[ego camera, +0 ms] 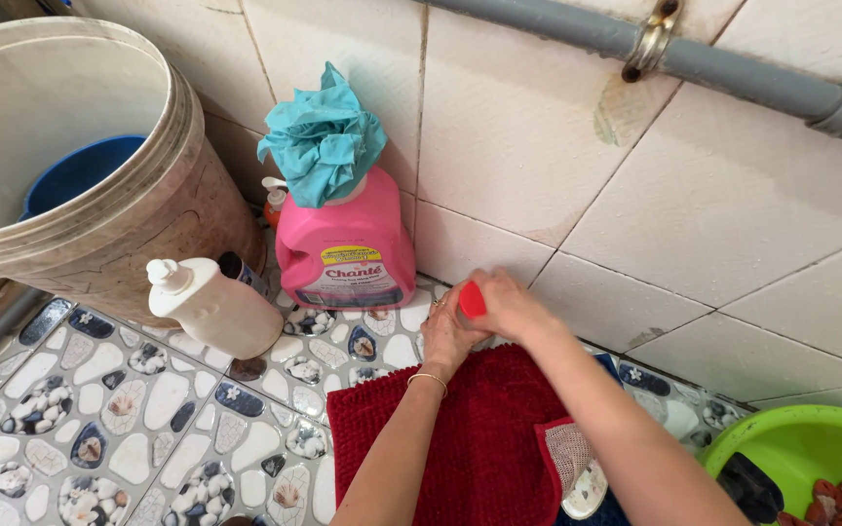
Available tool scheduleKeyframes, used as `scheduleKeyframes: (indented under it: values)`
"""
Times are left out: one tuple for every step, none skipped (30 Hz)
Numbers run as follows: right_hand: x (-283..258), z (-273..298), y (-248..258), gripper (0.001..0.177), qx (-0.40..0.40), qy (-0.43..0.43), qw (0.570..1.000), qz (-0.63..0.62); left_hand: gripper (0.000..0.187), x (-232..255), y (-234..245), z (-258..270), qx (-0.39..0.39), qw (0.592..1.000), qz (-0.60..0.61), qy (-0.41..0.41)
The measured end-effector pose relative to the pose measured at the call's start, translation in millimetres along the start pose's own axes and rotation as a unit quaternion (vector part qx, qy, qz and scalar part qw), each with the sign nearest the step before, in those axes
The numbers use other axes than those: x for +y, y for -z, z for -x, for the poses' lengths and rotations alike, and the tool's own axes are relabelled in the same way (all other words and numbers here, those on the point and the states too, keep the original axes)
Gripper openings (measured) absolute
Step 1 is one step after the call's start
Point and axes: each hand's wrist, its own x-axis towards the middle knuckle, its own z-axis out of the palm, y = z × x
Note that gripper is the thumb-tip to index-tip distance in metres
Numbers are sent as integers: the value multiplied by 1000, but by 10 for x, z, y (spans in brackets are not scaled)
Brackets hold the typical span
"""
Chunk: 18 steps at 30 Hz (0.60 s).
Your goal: Hand washing various items of clothing and a rug in a basin on a bathroom floor.
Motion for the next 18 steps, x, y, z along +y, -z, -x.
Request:
scheduleKeyframes:
  values:
    - [-75, 57, 123, 76, -3, 0, 1000, 0, 95, -102, -64, -22, -1, 1000, 0, 3]
    - [-150, 113, 249, 91, -14, 26, 1000, 1, 92, -202, -129, -41, 19, 999, 7, -27]
    - [-214, 153, 400, 107, -23, 51, 998, 4, 90, -281, -196, -94, 40, 997, 15, -61]
    - [-258, 157, 407, 107, -22, 51, 998, 5, 90, -155, -111, -47, 40, 997, 15, -62]
    - [-302, 165, 411, 94, -16, -28, 999, 8, 88, -31, -26, 6, 19, 999, 5, -35]
    - [-348, 173, 414, 88, -12, -106, 994, 13, 87, 93, 61, 59, -3, 1000, -6, -8]
    - [-214, 69, 274, 88, -13, -106, 994, 12, 87, 81, 52, 45, -3, 1000, -6, -7]
    - [-81, -36, 131, 81, -20, -74, 996, 38, 89, 66, 43, 32, 1, 1000, 0, -11]
    - [57, -131, -21, 75, -29, -43, 997, 63, 90, 48, 25, 29, 4, 1000, 7, -14]
    - [7, -79, 68, 75, -30, -43, 997, 62, 90, 44, 40, 30, 3, 1000, 6, -13]
    - [-31, -15, 161, 70, -37, 53, 994, 84, 89, 48, 42, 37, -1, 1000, 1, -10]
    - [-69, 49, 255, 72, -44, 149, 982, 104, 88, 52, 43, 44, -6, 1000, -5, -7]
    - [19, 63, 260, 72, -44, 148, 982, 105, 88, 21, 11, 24, -7, 1000, -4, -8]
    - [105, 78, 266, 70, 15, 215, 970, 112, 92, -9, -19, 5, 8, 999, -5, -32]
    - [183, 96, 262, 70, 72, 283, 949, 118, 96, -49, -45, -2, 23, 998, -5, -54]
    - [114, 290, 409, 70, 71, 282, 949, 118, 96, 0, -14, 31, 22, 998, -5, -53]
    - [40, 474, 561, 69, 76, 206, 975, 24, 93, 51, 24, 52, 14, 999, -9, -46]
    - [-34, 661, 715, 70, 79, 126, 986, -70, 91, 104, 63, 76, 5, 999, -14, -38]
